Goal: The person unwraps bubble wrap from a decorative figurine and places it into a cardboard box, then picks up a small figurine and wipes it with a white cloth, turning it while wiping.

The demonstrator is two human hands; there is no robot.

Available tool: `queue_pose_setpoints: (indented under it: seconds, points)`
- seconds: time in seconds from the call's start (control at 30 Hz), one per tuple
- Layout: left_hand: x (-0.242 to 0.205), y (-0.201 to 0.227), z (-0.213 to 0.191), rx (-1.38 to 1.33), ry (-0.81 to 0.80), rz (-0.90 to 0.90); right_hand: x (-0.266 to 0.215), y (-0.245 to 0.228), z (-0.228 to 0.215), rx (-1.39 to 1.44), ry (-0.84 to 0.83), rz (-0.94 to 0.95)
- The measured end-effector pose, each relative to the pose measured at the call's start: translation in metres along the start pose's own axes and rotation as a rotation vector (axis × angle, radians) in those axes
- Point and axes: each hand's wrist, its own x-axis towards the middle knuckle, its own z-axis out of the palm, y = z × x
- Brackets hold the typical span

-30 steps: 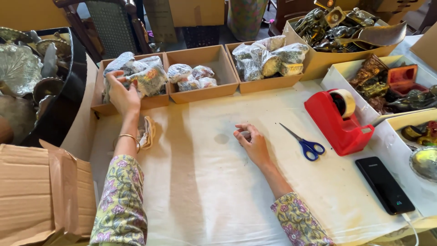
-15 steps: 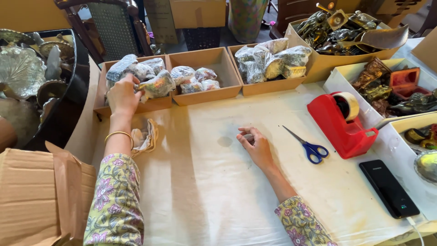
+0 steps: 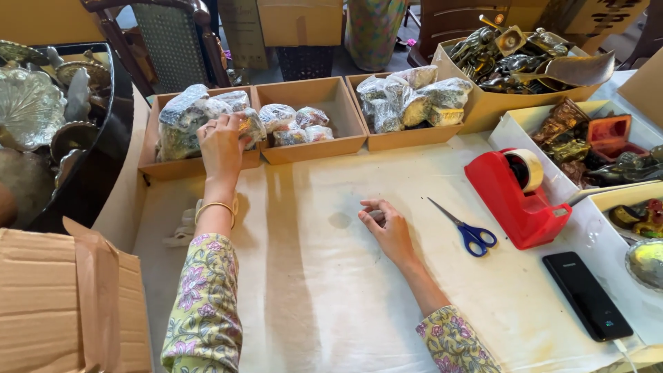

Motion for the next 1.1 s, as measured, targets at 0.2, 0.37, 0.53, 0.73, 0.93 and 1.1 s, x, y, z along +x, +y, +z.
queue_pose_setpoints:
  seconds: [0.2, 0.37, 0.53, 0.73, 0.93, 1.1]
  points:
    - [0.012, -0.008, 0.000, 0.058, -0.023, -0.098, -0.001, -0.004, 0.000, 0.012, -0.003, 0.013]
    - [0.041, -0.032, -0.045, -0.037, 0.354, -0.267, 0.000, -0.005, -0.001, -0.002, -0.005, 0.013]
    - [0.054, -0.079, -0.049, -0.446, 0.500, -0.695, 0.000, -0.002, 0.000, -0.016, -0.003, 0.003]
    - [0.001, -0.086, -0.011, -0.401, 0.622, -0.387, 0.000, -0.006, 0.001, -0.027, 0.002, 0.041]
    - [-0.031, -0.107, 0.037, -0.262, 0.541, -0.804, 0.001, 0.002, 0.003, -0.017, 0.011, 0.020]
    - [-0.042, -0.121, 0.072, 0.330, 0.244, -0.907, 0.000, -0.003, 0.003, -0.033, 0.012, 0.029]
